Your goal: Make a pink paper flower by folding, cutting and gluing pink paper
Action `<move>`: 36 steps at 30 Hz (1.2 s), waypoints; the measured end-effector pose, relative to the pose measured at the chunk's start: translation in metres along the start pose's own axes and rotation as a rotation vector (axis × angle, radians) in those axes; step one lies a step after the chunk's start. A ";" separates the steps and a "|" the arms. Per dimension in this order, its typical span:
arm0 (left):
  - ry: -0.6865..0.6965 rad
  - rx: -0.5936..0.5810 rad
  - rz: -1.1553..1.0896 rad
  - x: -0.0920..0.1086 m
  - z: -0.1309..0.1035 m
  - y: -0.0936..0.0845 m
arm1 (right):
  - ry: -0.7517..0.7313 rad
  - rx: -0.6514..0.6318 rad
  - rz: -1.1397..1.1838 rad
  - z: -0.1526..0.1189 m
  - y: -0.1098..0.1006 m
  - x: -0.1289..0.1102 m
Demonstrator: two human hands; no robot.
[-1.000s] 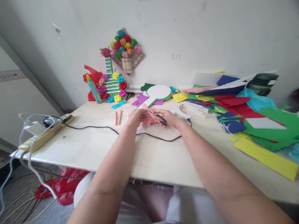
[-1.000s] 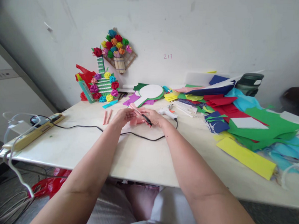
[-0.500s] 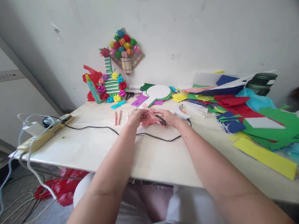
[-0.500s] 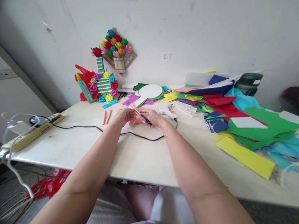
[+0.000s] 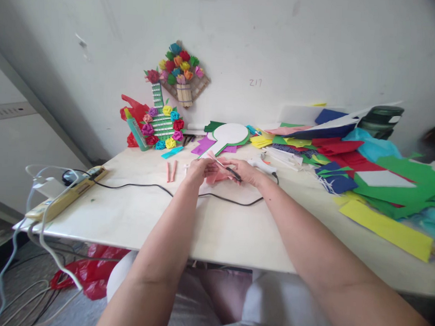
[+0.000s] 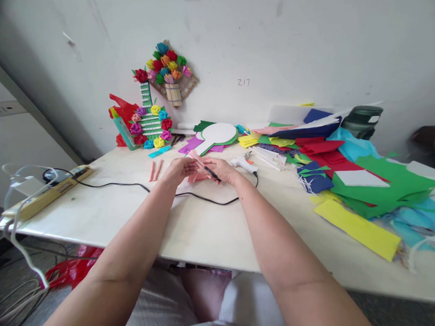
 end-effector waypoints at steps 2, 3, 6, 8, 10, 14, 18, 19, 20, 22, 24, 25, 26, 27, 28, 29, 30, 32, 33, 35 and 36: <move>0.003 -0.002 0.000 0.000 -0.001 0.000 | -0.002 0.004 -0.006 0.000 0.000 0.000; 0.005 -0.004 -0.001 0.001 -0.001 0.000 | -0.004 0.005 -0.010 0.000 0.000 -0.001; 0.013 -0.011 -0.008 0.001 -0.001 0.000 | -0.003 0.015 -0.043 -0.001 0.000 -0.004; 0.018 -0.011 -0.011 0.001 -0.001 0.000 | -0.001 0.019 -0.064 -0.002 0.001 -0.007; 0.022 -0.013 -0.012 0.001 -0.001 0.000 | -0.008 0.016 -0.072 -0.003 0.002 -0.009; 0.010 -0.003 -0.014 0.002 -0.003 0.000 | 0.009 0.012 -0.054 -0.002 0.002 -0.006; 0.017 0.022 -0.025 0.003 -0.002 -0.002 | 0.029 0.007 -0.033 0.000 0.000 0.001; 0.018 0.025 -0.024 0.003 -0.002 -0.002 | 0.028 0.001 -0.028 0.000 0.000 0.001; 0.017 0.026 -0.022 0.003 -0.001 -0.002 | 0.025 -0.005 -0.021 0.000 0.000 0.001; 0.013 0.024 -0.018 0.002 -0.001 -0.002 | 0.015 -0.016 -0.007 0.000 0.001 0.001; 0.013 0.015 -0.018 0.003 -0.002 0.000 | 0.008 -0.022 0.001 -0.001 0.001 -0.001; 0.013 0.010 -0.019 0.003 -0.002 0.001 | 0.006 -0.024 0.002 -0.002 0.002 -0.001; 0.013 0.006 -0.019 0.004 -0.003 0.001 | 0.005 -0.027 0.004 -0.002 0.002 -0.002; 0.013 0.001 -0.019 0.004 -0.004 0.002 | 0.004 -0.030 0.005 -0.002 0.002 -0.002; 0.014 -0.003 -0.016 0.004 -0.005 0.003 | 0.003 -0.032 0.006 -0.002 0.002 -0.002; 0.015 -0.008 -0.012 0.004 -0.005 0.004 | 0.001 -0.034 0.006 -0.002 0.002 -0.002; 0.017 -0.010 -0.009 0.004 -0.006 0.005 | 0.001 -0.037 0.006 -0.002 0.002 -0.002; 0.022 -0.011 -0.002 0.005 -0.006 0.005 | 0.001 -0.045 0.004 -0.002 0.002 -0.002; 0.021 -0.007 0.002 0.004 -0.006 0.005 | 0.000 -0.049 0.002 -0.002 0.003 -0.002; 0.016 0.003 0.011 0.004 -0.005 0.005 | -0.002 -0.054 -0.001 -0.002 0.003 -0.003; 0.013 0.006 0.014 0.003 -0.005 0.004 | -0.004 -0.055 -0.002 -0.002 0.003 -0.003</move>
Point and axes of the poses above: each hand's wrist, its own z-axis towards the middle knuckle, its own y-axis out of the palm, x = y × z, the point moved 6 cm from there along z, towards the middle knuckle, and after that the axes turned 11 degrees about -x, right-handed, at the moved point
